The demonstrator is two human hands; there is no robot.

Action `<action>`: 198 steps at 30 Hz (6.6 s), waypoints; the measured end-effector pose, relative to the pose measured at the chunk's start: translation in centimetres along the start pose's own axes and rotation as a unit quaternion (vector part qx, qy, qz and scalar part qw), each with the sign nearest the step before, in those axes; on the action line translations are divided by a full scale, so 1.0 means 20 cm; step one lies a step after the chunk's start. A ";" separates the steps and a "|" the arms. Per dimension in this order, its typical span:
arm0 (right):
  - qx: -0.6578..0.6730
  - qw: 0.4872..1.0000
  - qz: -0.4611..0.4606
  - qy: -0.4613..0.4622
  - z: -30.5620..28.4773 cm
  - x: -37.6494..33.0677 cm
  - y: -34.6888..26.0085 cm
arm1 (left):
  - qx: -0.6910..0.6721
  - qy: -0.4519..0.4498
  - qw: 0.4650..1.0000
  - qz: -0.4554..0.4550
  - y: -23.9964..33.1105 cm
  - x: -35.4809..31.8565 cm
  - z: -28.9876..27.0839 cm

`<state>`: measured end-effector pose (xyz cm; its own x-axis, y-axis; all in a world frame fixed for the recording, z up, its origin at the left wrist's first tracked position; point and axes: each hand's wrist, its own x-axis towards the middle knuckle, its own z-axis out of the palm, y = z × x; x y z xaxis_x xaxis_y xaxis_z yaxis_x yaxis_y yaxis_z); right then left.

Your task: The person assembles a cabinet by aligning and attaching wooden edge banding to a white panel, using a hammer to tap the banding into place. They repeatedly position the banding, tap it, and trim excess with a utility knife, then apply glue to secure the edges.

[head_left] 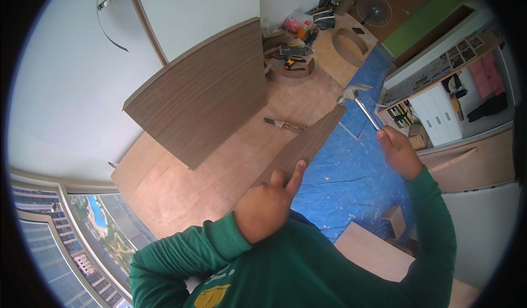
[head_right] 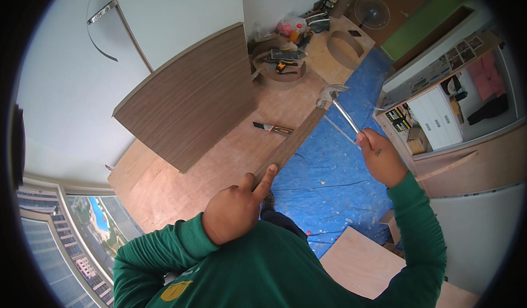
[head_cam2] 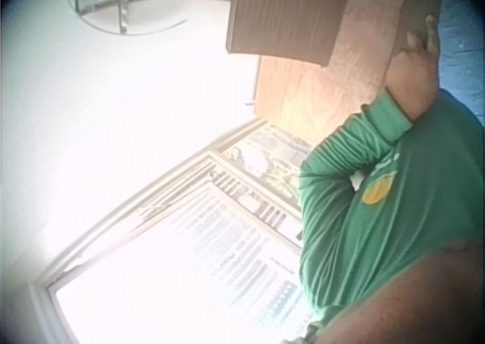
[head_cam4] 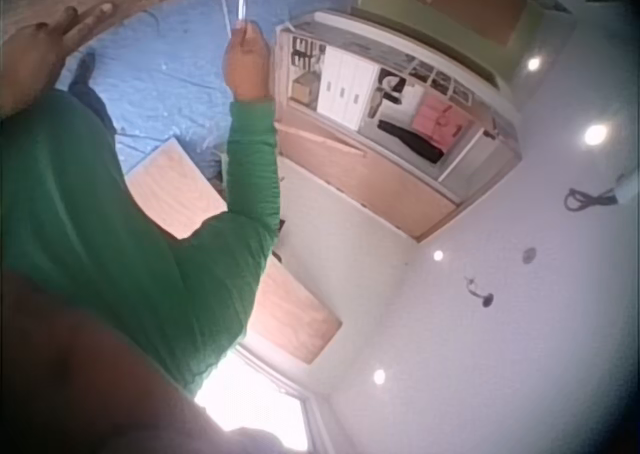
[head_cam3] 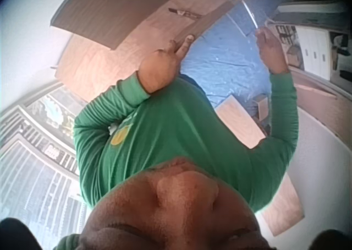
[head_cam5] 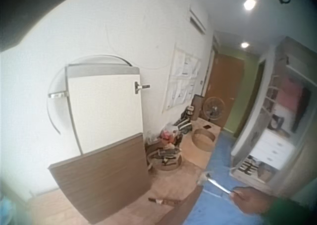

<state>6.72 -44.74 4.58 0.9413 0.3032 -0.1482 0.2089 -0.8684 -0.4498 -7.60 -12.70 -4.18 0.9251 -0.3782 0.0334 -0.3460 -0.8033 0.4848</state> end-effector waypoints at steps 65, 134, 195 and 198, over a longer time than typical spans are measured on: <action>-0.033 0.999 -0.020 0.006 0.33 0.23 -0.03 | -0.052 -0.043 0.998 -0.020 -0.02 -0.40 -0.11; 0.054 0.988 -0.045 -0.141 0.65 -0.34 -0.55 | -0.094 -0.001 0.995 -0.025 -0.08 -0.45 -0.05; 0.420 0.900 0.100 0.056 0.60 -0.21 -0.32 | -0.066 -0.017 0.997 -0.046 -0.04 -0.44 -0.13; 0.374 0.924 0.077 0.030 0.56 -0.16 -0.28 | -0.077 0.026 0.996 -0.031 -0.05 -0.46 -0.14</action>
<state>-0.50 -36.46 -2.26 0.9625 0.1569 -0.2212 -0.1485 -0.3777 -0.9139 -15.35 -7.17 -2.48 0.9524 -0.3020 0.0425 -0.2631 -0.7431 0.6153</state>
